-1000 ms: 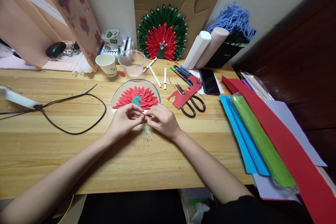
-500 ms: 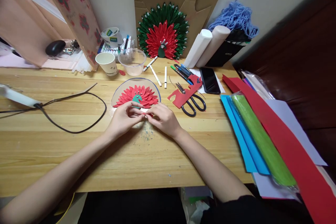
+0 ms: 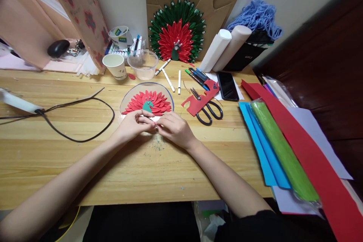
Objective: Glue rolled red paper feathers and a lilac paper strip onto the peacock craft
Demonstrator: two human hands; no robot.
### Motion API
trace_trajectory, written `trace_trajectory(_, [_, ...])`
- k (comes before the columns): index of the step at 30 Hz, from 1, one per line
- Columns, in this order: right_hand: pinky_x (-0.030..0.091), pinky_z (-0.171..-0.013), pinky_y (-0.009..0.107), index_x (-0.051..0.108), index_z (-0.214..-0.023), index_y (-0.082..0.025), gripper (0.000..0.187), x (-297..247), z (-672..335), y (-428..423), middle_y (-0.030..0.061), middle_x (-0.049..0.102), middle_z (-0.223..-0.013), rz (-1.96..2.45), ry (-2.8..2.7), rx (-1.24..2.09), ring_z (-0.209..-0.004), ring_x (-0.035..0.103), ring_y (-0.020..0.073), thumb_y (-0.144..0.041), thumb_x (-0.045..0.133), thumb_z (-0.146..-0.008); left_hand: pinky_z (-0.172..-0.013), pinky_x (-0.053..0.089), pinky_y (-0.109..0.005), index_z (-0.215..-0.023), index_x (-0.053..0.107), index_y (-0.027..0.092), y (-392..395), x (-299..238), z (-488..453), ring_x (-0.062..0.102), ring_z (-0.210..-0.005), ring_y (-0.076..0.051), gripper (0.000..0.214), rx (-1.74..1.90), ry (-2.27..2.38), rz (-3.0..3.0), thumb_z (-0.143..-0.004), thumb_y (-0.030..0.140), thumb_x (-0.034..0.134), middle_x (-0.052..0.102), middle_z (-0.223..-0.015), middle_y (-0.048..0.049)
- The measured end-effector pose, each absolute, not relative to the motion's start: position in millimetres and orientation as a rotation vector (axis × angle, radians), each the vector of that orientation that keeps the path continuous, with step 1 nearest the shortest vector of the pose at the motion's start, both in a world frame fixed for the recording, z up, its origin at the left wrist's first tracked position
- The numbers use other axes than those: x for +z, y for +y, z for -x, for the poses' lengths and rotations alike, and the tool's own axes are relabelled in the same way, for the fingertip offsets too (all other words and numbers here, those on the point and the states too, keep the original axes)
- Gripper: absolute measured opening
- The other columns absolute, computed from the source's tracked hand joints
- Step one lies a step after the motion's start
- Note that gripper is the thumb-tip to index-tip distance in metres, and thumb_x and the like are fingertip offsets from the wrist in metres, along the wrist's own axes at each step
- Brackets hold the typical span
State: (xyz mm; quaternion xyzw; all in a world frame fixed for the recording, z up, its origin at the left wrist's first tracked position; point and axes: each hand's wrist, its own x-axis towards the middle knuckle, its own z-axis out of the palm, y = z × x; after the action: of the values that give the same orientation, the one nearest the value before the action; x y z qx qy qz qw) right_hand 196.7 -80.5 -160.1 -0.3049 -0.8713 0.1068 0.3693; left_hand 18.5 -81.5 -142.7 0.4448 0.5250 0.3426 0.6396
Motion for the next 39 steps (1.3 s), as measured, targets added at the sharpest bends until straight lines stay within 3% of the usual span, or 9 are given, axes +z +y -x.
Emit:
trace_trajectory(11, [0.05, -0.069, 0.03, 0.063, -0.09, -0.016, 0.012, -155, -199, -83, 0.0068, 0.068, -0.081, 0.703, -2.404, 0.026, -0.076, 0.057, 0.0167, -0.012, 0.053, -0.084, -0.065, 0.053, -0.022, -0.086, 0.056, 0.014, -80, -132, -16, 0.067, -0.063, -0.012, 0.027, 0.689, 1.216, -0.777, -0.063, 0.012, 0.07, 0.069, -0.065, -0.0022])
trace_trajectory(17, [0.051, -0.069, 0.029, 0.063, -0.093, -0.015, 0.014, -156, -200, -84, 0.0074, 0.069, -0.084, 0.689, -2.369, 0.061, -0.077, 0.06, 0.0163, -0.012, 0.055, -0.083, -0.068, 0.054, -0.024, -0.087, 0.054, 0.012, -79, -133, -17, 0.067, -0.061, -0.012, 0.03, 0.706, 1.2, -0.722, -0.061, 0.009, 0.07, 0.069, -0.065, -0.0035])
trace_trajectory(25, [0.052, -0.07, 0.031, 0.067, -0.087, -0.019, 0.012, -157, -199, -83, 0.0048, 0.07, -0.079, 0.854, -2.113, 0.473, -0.073, 0.063, 0.0157, -0.015, 0.058, -0.08, -0.068, 0.054, -0.027, -0.085, 0.054, 0.013, -78, -133, -16, 0.067, -0.06, -0.014, 0.033, 0.759, 1.246, -0.72, -0.058, 0.01, 0.072, 0.069, -0.062, -0.004])
trace_trajectory(28, [0.053, -0.067, 0.03, 0.069, -0.083, -0.019, 0.009, -157, -198, -83, 0.0055, 0.07, -0.08, 1.016, -1.895, 0.761, -0.072, 0.064, 0.0157, -0.021, 0.063, -0.077, -0.065, 0.054, -0.028, -0.082, 0.054, 0.013, -78, -132, -15, 0.066, -0.058, -0.015, 0.03, 0.774, 1.269, -0.764, -0.058, 0.012, 0.073, 0.069, -0.061, -0.0041])
trace_trajectory(33, [0.056, -0.071, 0.031, 0.071, -0.086, -0.018, 0.02, -159, -196, -82, 0.0064, 0.072, -0.088, 1.097, -1.54, 1.328, -0.078, 0.068, 0.0175, -0.03, 0.07, -0.07, -0.06, 0.052, -0.025, -0.08, 0.051, 0.014, -82, -133, -16, 0.065, -0.059, -0.014, 0.029, 0.831, 1.239, -0.962, -0.061, 0.019, 0.073, 0.067, -0.061, -0.0012])
trace_trajectory(39, [0.055, -0.078, 0.034, 0.073, -0.083, -0.019, 0.016, -156, -196, -83, 0.0053, 0.073, -0.086, 1.059, -1.495, 1.326, -0.08, 0.068, 0.0179, -0.026, 0.072, -0.069, -0.061, 0.049, -0.021, -0.076, 0.052, 0.015, -91, -137, -20, 0.062, -0.067, -0.011, 0.019, 1.028, 1.099, -1.3, -0.069, 0.024, 0.067, 0.063, -0.074, -0.0016])
